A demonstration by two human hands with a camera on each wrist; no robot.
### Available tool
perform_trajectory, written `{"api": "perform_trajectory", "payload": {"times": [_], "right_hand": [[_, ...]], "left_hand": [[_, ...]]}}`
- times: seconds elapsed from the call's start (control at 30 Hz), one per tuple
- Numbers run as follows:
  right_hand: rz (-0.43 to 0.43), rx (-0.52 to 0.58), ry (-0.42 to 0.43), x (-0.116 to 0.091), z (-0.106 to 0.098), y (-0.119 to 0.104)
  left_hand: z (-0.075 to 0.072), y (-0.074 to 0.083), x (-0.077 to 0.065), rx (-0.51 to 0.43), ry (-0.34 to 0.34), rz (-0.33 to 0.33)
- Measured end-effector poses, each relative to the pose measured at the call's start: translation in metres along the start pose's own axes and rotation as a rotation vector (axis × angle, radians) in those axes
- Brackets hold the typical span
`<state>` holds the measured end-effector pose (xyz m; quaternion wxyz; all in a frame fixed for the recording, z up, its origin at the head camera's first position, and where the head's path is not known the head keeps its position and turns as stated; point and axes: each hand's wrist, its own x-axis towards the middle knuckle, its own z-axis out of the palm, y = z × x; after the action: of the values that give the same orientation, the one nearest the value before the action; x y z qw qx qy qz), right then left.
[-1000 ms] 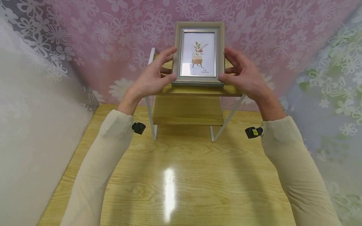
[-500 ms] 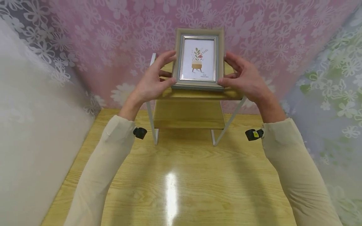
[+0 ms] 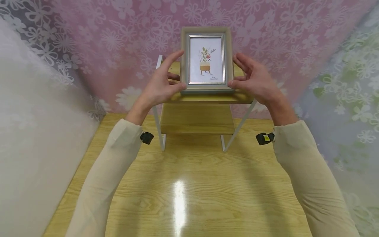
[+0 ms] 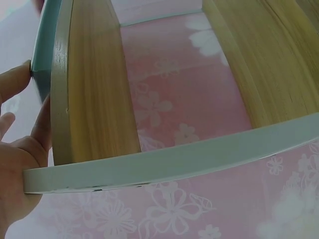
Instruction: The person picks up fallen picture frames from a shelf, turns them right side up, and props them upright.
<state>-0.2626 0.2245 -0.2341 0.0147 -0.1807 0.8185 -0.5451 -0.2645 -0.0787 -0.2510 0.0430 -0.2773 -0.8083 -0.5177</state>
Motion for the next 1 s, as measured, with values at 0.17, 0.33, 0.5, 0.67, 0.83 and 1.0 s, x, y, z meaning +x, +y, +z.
{"api": "perform_trajectory", "payload": {"times": [0.17,0.33,0.5,0.67,0.83,1.0], "right_hand": [[-0.034,0.054,-0.010,0.0006,0.0010,0.0005],[-0.004,0.121,0.002,-0.0021,0.0010,0.0001],[-0.017,0.110,0.005,-0.0020,0.0017,0.0010],[-0.031,0.043,0.015,-0.0023,0.0032,0.0017],[-0.040,0.036,0.021,-0.0012,0.0047,0.0017],[-0.037,0.019,0.016,-0.0009,0.0055,0.0006]], "left_hand": [[-0.0004,-0.0013,0.0014,-0.044,0.015,0.009],[-0.0009,0.0000,0.0015,-0.086,0.019,0.015],[-0.0012,0.0007,0.0013,-0.131,0.031,0.029],[-0.0016,0.0004,-0.0003,-0.152,0.035,0.058],[-0.0022,-0.0003,-0.0008,-0.144,0.035,0.085],[-0.0032,-0.0012,-0.0023,-0.114,0.027,0.074]]}}
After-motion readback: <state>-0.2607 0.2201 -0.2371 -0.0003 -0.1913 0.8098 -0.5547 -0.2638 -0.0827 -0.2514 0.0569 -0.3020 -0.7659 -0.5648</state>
